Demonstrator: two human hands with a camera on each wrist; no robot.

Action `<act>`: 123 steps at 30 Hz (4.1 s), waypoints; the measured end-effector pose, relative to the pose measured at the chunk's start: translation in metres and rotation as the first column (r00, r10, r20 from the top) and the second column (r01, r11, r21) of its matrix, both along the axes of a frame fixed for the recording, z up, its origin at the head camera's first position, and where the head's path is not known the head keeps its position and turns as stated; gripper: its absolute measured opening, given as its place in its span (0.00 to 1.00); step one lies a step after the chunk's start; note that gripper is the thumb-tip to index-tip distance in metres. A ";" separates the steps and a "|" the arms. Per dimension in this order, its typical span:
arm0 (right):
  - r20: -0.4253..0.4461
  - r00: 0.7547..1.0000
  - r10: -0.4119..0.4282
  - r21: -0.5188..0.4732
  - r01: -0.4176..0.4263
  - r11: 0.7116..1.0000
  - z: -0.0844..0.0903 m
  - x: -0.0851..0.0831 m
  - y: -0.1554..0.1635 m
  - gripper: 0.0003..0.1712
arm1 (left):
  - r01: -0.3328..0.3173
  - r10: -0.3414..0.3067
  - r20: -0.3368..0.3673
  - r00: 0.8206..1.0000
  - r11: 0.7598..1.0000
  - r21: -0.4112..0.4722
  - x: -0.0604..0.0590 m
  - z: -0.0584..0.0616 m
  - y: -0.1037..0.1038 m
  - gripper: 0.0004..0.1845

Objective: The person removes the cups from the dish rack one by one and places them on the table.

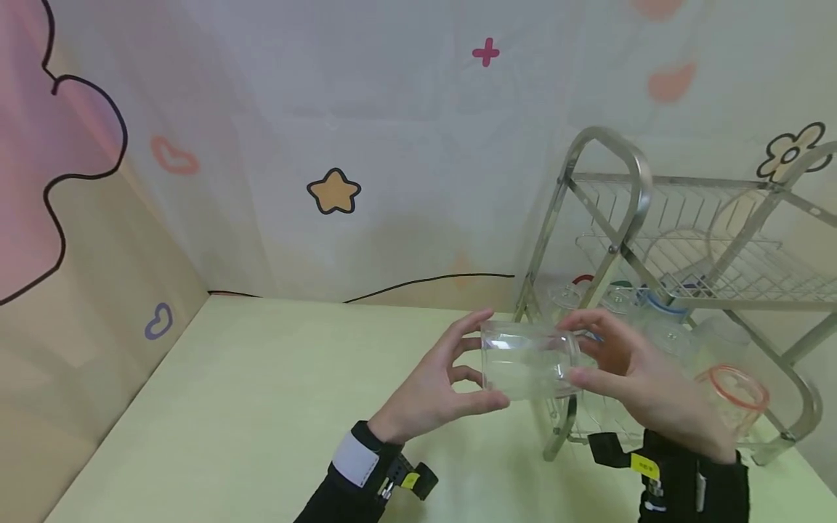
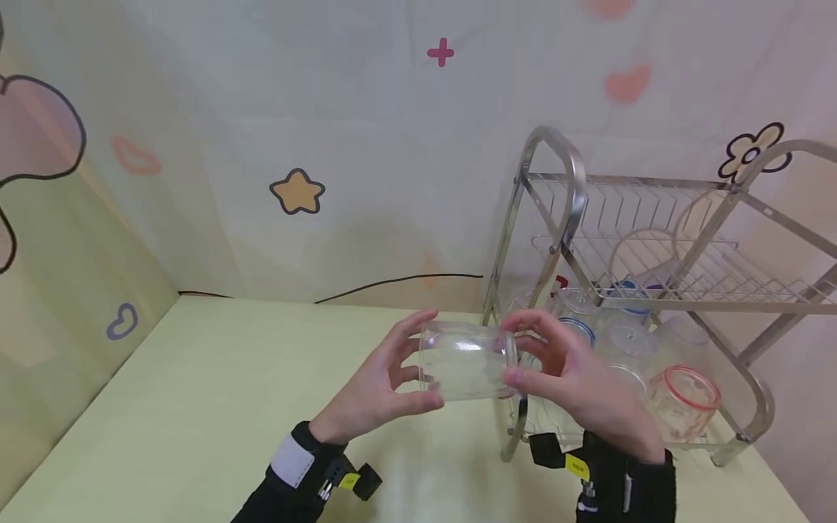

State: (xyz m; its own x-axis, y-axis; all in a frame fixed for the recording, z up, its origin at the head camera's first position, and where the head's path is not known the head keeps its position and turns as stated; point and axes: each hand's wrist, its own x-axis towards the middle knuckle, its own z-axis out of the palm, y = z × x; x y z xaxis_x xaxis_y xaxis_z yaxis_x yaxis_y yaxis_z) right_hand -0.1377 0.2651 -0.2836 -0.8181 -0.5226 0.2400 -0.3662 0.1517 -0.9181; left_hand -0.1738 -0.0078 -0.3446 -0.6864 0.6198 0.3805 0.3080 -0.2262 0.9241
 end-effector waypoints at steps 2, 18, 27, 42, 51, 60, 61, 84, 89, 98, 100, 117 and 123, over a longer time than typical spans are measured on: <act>0.000 1.000 0.001 0.012 -0.001 1.000 -0.003 0.000 -0.001 0.27 | -0.010 0.010 0.003 1.000 1.000 -0.019 0.001 -0.001 -0.002 0.45; -0.100 0.994 -0.055 0.174 0.071 0.982 0.001 0.013 0.027 0.33 | -0.129 0.123 -0.070 0.990 0.988 -0.080 -0.005 0.000 -0.012 0.43; -0.197 0.942 -0.273 0.447 0.334 0.830 0.003 0.029 0.045 0.27 | -0.158 0.155 -0.041 0.987 0.982 -0.102 -0.006 -0.003 -0.019 0.43; -0.277 0.846 -0.455 0.608 0.521 0.599 -0.003 0.022 0.064 0.37 | -0.277 0.257 -0.116 0.959 0.937 -0.213 -0.013 -0.013 -0.040 0.43; -0.333 0.830 -0.448 0.635 0.549 0.544 -0.005 0.017 0.070 0.36 | -0.356 0.318 -0.180 0.931 0.902 -0.244 -0.026 -0.010 -0.066 0.43; -0.286 0.823 -0.490 0.674 0.537 0.508 -0.011 0.018 0.085 0.38 | -0.400 0.373 -0.148 0.916 0.874 -0.276 -0.035 -0.017 -0.083 0.43; -0.283 0.819 -0.498 0.682 0.537 0.496 -0.012 0.018 0.087 0.39 | -0.403 0.373 -0.155 0.915 0.872 -0.279 -0.036 -0.017 -0.083 0.43; -0.228 0.813 -0.536 0.722 0.511 0.467 -0.024 0.006 0.102 0.42 | -0.590 0.508 -0.301 0.807 0.673 -0.445 -0.049 -0.023 -0.130 0.46; -0.249 0.811 -0.529 0.739 0.512 0.437 -0.023 0.003 0.101 0.42 | -0.625 0.536 -0.325 0.779 0.623 -0.470 -0.052 -0.022 -0.147 0.46; -0.267 0.809 -0.523 0.764 0.509 0.397 -0.027 0.001 0.106 0.44 | -0.661 0.557 -0.370 0.744 0.525 -0.536 -0.060 -0.026 -0.173 0.45; -0.272 0.810 -0.520 0.770 0.507 0.387 -0.027 0.001 0.106 0.44 | -0.673 0.563 -0.387 0.730 0.496 -0.548 -0.061 -0.026 -0.179 0.45; -0.249 0.816 -0.521 0.766 0.495 0.410 -0.029 -0.003 0.106 0.46 | -0.723 0.581 -0.463 0.669 0.363 -0.588 -0.062 -0.029 -0.214 0.43; -0.291 0.810 -0.510 0.780 0.509 0.363 -0.028 -0.004 0.104 0.46 | -0.722 0.602 -0.447 0.661 0.350 -0.596 -0.058 -0.030 -0.223 0.43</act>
State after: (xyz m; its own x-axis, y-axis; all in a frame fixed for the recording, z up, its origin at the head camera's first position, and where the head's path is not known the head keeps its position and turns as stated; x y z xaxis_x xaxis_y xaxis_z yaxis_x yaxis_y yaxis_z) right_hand -0.1419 0.3686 -0.3115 -0.9985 0.0402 -0.0370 0.0491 0.9577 -0.2835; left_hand -0.2322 -0.2304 -0.3751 -0.9785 0.0767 0.1914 0.1802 0.7690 0.6134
